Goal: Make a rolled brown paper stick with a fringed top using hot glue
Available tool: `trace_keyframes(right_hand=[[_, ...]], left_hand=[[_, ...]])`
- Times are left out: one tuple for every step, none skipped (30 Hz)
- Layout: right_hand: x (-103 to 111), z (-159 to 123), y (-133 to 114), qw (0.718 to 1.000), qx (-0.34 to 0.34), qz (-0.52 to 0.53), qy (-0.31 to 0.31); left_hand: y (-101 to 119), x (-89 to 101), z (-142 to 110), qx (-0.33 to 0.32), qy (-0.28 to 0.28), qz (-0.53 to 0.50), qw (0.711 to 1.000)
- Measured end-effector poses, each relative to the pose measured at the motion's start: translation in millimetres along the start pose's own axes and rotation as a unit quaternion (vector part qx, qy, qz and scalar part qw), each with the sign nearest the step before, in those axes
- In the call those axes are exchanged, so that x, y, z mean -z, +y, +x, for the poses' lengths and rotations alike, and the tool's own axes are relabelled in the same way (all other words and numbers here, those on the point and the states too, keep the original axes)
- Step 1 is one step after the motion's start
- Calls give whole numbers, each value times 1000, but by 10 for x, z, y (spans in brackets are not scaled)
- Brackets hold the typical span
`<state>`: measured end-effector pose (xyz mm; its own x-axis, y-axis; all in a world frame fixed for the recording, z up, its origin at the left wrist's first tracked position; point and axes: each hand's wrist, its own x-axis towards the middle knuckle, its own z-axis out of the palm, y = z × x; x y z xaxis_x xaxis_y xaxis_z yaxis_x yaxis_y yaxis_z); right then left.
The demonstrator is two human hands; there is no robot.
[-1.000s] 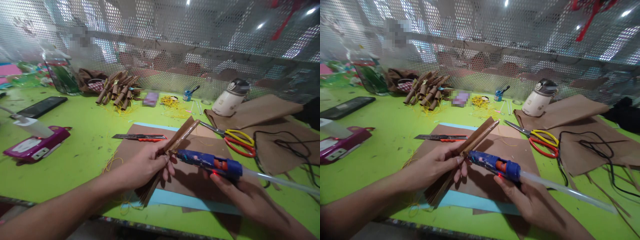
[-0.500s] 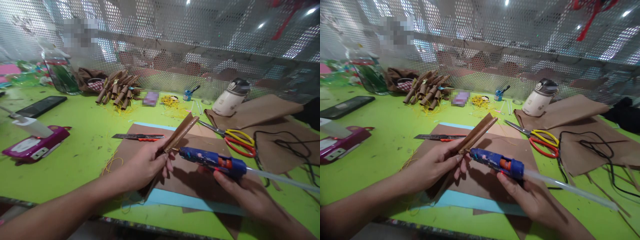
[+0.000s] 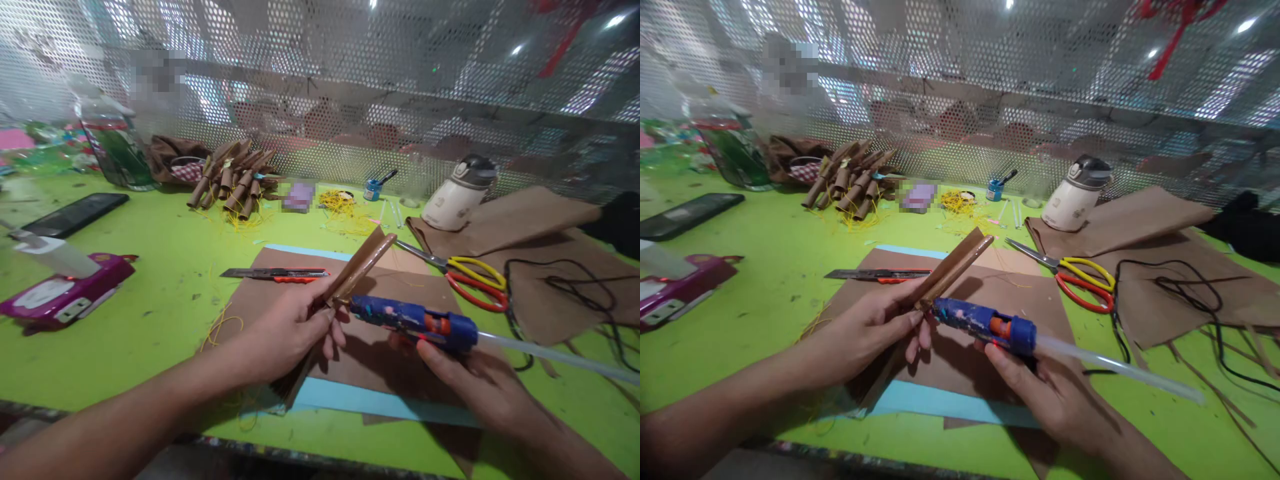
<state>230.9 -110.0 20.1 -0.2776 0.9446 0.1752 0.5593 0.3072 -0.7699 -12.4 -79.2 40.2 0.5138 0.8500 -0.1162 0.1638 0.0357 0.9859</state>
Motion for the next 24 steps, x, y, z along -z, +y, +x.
trace_keyframes(right_hand=[[11, 2, 26, 1000, -12, 9, -9], [25, 7, 53, 999, -21, 21, -21], [38, 15, 80, 999, -26, 31, -29], [51, 25, 106, 999, -24, 38, -30], [63, 34, 129, 998, -20, 45, -29], [71, 44, 147, 998, -17, 52, -25], [77, 52, 158, 998, -18, 59, -19], [79, 57, 162, 998, -20, 66, -14], [79, 61, 158, 997, -21, 71, -10], [77, 63, 148, 997, -21, 73, -11], [73, 62, 133, 997, -23, 71, -16], [69, 60, 116, 997, -26, 67, -24], [64, 56, 99, 997, -29, 64, -35], [58, 52, 85, 996, -32, 65, -50], [51, 47, 74, 995, -37, 72, -65], [44, 43, 66, 992, -41, 83, -81], [37, 39, 59, 990, -43, 94, -95], [30, 36, 53, 989, -45, 101, -101], [22, 35, 46, 988, -47, 105, -101], [16, 33, 38, 988, -46, 107, -99], [11, 32, 30, 989, -43, 107, -95], [7, 31, 21, 989, -40, 108, -89], [4, 30, 16, 990, -39, 110, -82], [3, 28, 15, 990, -38, 112, -76]], left_hand=[[3, 2, 0, -1, -1, -4, 1000], [6, 3, -1, 0, -1, -8, 1000], [10, 3, -1, 0, 1, -12, 1000], [14, 4, -2, 2, 3, -16, 1000], [17, 4, -3, 4, 5, -20, 1000], [19, 3, -3, 8, 6, -23, 1000], [20, 1, -4, 11, 6, -25, 1000], [21, -2, -3, 14, 6, -26, 1000], [20, -5, -3, 17, 4, -28, 999], [19, -8, -1, 19, 2, -31, 999], [18, -11, 1, 18, -1, -34, 999], [17, -13, 2, 16, -3, -35, 999], [16, -13, 3, 13, -6, -35, 999], [14, -12, 3, 13, -9, -34, 999], [13, -10, 2, 15, -12, -34, 999], [11, -7, 0, 19, -13, -34, 999], [10, -3, -3, 23, -14, -35, 999], [9, 0, -5, 27, -14, -38, 999], [8, 3, -8, 30, -14, -40, 999], [8, 6, -9, 31, -14, -41, 999], [8, 8, -9, 31, -14, -43, 999], [8, 10, -8, 31, -15, -45, 998], [8, 11, -5, 31, -16, -49, 998], [8, 12, -3, 31, -17, -54, 998]])
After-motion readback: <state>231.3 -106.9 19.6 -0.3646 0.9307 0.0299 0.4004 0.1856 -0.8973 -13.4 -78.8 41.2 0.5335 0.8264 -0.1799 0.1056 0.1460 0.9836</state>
